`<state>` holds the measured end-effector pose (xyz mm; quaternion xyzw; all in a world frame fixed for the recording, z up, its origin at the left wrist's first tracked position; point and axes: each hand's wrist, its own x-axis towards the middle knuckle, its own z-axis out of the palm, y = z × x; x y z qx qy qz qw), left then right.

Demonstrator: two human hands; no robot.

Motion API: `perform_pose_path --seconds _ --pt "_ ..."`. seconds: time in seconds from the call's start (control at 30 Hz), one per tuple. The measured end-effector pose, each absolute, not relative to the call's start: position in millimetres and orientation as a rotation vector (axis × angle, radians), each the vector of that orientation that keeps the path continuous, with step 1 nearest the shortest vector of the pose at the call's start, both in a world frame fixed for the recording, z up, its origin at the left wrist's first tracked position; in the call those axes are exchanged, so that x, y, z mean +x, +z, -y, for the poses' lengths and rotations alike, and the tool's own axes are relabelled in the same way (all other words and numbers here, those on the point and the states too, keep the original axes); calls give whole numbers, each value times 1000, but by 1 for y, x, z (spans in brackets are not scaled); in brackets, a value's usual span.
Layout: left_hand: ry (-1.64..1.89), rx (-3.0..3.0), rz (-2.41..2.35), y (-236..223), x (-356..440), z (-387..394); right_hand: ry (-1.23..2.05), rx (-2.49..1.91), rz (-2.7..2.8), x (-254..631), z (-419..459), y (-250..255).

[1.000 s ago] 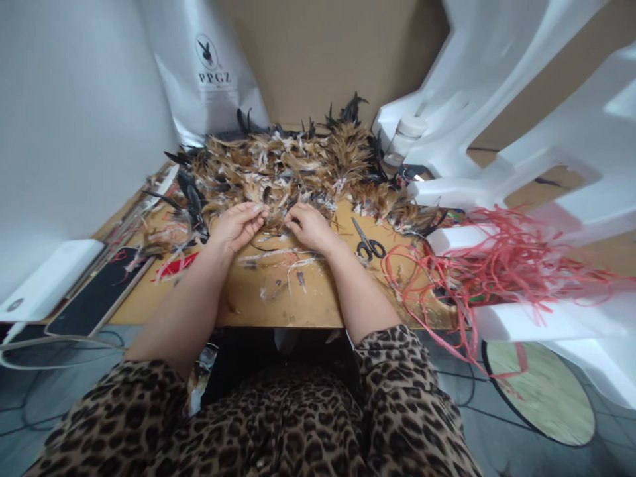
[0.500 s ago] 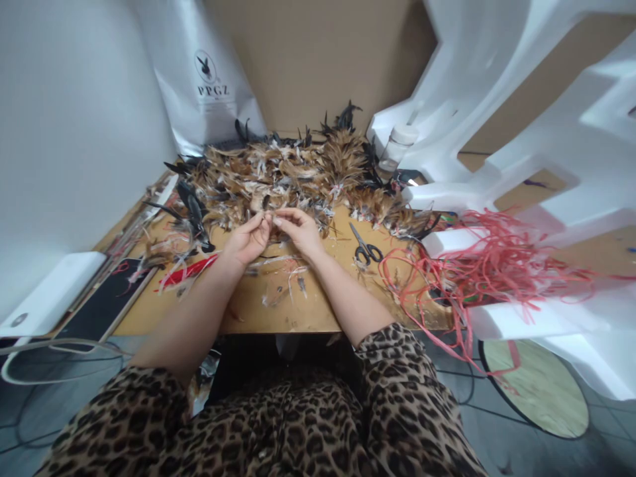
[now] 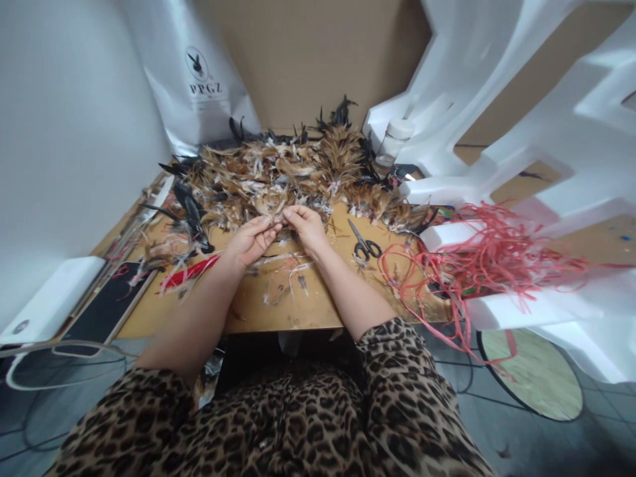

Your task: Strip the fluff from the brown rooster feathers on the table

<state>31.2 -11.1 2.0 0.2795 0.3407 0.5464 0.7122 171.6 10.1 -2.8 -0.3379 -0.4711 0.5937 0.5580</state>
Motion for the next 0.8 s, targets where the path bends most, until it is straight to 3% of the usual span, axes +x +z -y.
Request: perform_pose_path --seconds 0.8 --pt "1104 884 -962 -1 33 16 1189 -933 1381 173 -6 -1"
